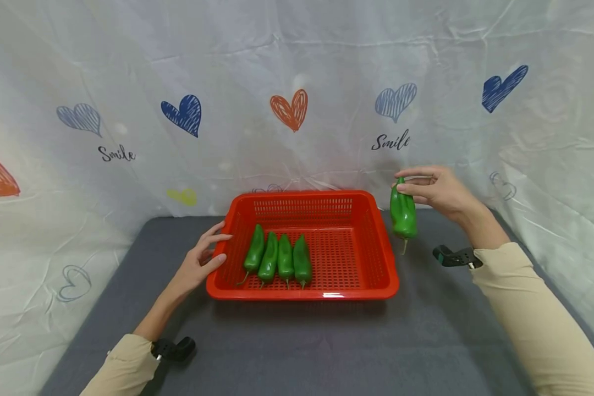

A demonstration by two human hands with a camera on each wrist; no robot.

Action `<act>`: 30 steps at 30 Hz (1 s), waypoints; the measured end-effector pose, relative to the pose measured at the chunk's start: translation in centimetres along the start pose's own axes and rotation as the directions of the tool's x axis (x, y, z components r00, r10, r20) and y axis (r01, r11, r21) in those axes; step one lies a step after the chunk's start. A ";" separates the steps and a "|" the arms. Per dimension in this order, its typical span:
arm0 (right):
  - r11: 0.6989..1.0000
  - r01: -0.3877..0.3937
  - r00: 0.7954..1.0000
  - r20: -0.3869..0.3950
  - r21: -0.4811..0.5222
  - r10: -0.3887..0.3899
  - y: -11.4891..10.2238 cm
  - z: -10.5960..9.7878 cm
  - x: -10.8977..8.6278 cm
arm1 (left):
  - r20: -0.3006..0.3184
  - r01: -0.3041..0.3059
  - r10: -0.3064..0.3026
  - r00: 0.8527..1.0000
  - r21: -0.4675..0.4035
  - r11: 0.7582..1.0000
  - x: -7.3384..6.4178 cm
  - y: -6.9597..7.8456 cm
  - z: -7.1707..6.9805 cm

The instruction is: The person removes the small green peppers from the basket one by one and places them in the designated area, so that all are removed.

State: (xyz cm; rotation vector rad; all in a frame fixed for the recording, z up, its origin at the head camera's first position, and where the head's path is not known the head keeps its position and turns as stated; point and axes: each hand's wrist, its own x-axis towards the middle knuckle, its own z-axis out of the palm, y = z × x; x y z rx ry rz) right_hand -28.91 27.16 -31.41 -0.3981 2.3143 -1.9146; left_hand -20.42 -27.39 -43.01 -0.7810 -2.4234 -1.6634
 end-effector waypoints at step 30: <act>0.973 -0.087 0.994 0.044 -0.214 0.098 9.0 -2.3 0.3 | -0.009 0.007 -0.007 1.000 -0.004 1.000 0.0 -0.2 0.0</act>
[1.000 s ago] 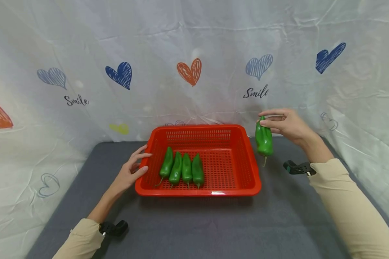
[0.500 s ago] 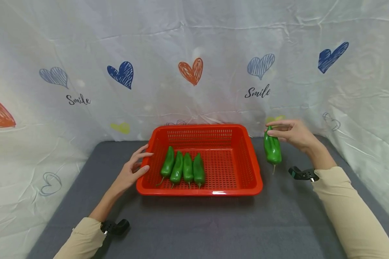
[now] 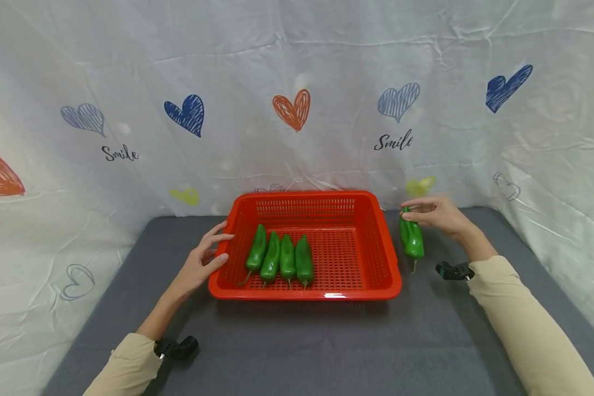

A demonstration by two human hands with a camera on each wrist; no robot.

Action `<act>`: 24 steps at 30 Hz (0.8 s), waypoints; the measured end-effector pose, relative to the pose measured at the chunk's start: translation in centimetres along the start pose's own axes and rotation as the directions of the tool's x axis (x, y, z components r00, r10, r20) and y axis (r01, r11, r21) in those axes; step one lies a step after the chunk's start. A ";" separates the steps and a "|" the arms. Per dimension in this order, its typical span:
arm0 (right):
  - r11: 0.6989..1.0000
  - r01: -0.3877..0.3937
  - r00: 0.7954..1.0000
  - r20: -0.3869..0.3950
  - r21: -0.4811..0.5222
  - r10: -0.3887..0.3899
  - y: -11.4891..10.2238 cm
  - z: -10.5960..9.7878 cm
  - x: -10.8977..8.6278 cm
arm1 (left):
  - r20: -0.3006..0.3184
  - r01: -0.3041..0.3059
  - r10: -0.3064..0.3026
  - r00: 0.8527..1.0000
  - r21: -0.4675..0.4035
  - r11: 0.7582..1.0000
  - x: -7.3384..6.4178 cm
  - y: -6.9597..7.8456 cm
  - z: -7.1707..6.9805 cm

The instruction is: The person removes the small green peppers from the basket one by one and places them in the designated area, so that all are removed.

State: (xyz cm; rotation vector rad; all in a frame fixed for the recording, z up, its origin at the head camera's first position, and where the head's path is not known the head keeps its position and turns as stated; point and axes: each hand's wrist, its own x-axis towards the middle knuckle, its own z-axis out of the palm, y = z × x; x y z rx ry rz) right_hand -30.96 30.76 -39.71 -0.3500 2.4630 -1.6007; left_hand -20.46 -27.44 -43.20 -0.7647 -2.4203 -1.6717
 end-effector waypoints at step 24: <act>0.994 -0.102 0.995 0.008 0.036 0.102 3.2 1.3 2.4 | 0.007 0.008 -0.008 1.000 -0.019 1.000 0.0 0.1 0.0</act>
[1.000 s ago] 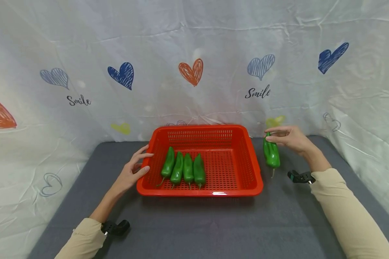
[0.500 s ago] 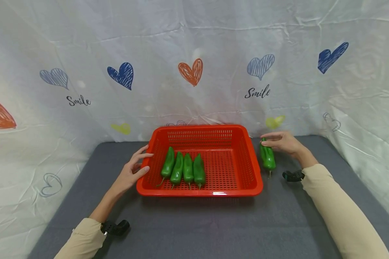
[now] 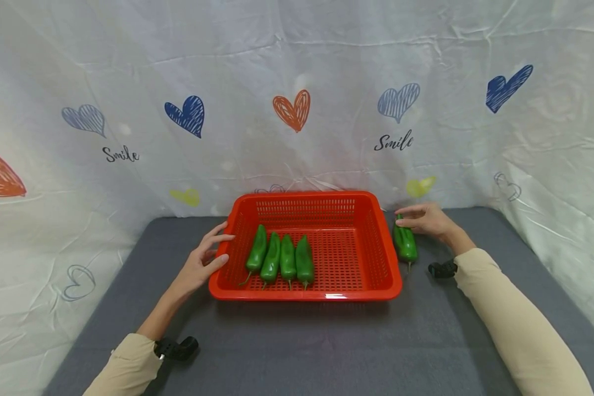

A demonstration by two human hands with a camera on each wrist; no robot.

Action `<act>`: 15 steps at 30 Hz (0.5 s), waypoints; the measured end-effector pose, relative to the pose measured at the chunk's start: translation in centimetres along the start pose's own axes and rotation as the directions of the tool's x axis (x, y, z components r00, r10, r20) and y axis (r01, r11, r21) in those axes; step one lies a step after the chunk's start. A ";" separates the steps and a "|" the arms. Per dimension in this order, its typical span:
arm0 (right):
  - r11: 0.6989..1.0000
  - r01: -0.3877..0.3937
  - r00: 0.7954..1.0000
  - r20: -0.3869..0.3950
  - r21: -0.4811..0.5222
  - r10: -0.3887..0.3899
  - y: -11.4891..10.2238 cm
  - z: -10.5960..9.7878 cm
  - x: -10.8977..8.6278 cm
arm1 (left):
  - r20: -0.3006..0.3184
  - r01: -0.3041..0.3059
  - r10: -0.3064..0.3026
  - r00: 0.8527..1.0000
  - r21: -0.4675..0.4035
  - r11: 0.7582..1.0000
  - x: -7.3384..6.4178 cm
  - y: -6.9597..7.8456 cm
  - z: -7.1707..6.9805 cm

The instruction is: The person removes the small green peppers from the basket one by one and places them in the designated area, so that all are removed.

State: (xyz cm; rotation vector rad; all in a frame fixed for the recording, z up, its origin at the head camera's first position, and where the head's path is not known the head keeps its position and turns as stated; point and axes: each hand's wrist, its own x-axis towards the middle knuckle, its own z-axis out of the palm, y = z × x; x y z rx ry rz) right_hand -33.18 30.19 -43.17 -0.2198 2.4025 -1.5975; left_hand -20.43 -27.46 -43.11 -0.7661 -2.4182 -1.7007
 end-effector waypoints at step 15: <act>0.990 0.078 0.997 0.029 -0.114 -0.075 -0.4 -0.6 -1.5 | 0.002 -0.010 0.010 1.000 -0.028 1.000 0.0 -0.4 0.0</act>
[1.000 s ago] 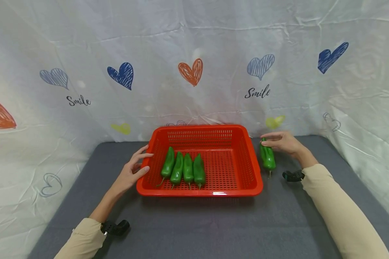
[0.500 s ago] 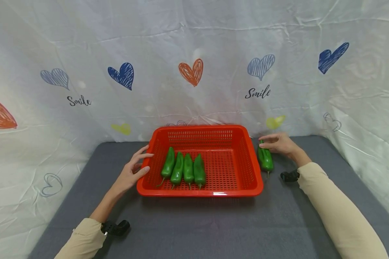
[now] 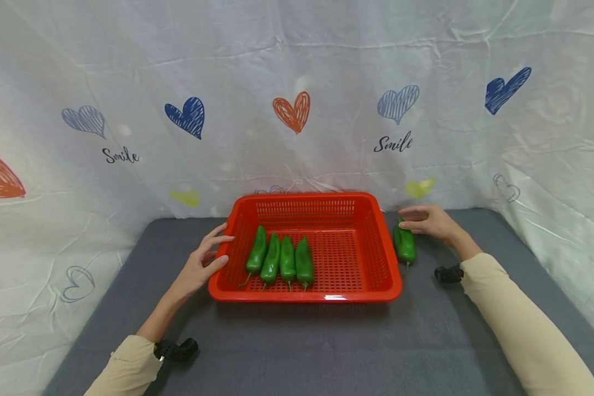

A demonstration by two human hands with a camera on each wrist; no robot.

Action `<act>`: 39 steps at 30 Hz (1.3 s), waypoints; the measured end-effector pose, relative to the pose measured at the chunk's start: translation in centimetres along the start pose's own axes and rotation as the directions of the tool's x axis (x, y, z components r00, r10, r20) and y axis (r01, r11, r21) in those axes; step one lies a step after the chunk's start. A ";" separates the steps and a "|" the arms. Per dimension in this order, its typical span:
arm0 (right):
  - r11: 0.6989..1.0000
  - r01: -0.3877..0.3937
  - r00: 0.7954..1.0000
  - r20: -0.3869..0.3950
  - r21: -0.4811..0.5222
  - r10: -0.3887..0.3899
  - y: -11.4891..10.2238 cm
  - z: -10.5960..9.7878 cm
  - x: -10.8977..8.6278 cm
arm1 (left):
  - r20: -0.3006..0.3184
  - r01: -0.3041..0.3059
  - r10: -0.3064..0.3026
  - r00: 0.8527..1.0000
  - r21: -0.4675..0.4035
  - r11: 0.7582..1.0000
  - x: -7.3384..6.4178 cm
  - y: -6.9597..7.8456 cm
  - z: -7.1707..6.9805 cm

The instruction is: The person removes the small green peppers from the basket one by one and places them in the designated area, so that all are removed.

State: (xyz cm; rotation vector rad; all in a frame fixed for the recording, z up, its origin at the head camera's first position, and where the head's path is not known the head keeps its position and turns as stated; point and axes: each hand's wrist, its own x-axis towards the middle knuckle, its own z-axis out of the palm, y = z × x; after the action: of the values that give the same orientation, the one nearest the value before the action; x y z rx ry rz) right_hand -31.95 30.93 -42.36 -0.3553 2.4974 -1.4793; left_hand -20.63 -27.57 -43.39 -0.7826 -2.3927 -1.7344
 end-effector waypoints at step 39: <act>0.974 0.165 0.975 -0.172 0.156 -0.138 -7.5 0.5 -4.0 | -0.011 0.026 -0.026 1.000 -0.019 0.999 -0.1 0.2 0.3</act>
State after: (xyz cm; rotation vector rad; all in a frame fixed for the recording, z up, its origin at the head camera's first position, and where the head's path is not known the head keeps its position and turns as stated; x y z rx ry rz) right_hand -27.26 28.31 -35.68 -0.4215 2.4878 -1.8341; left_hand -20.39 -27.31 -43.35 -0.7454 -2.3935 -1.7687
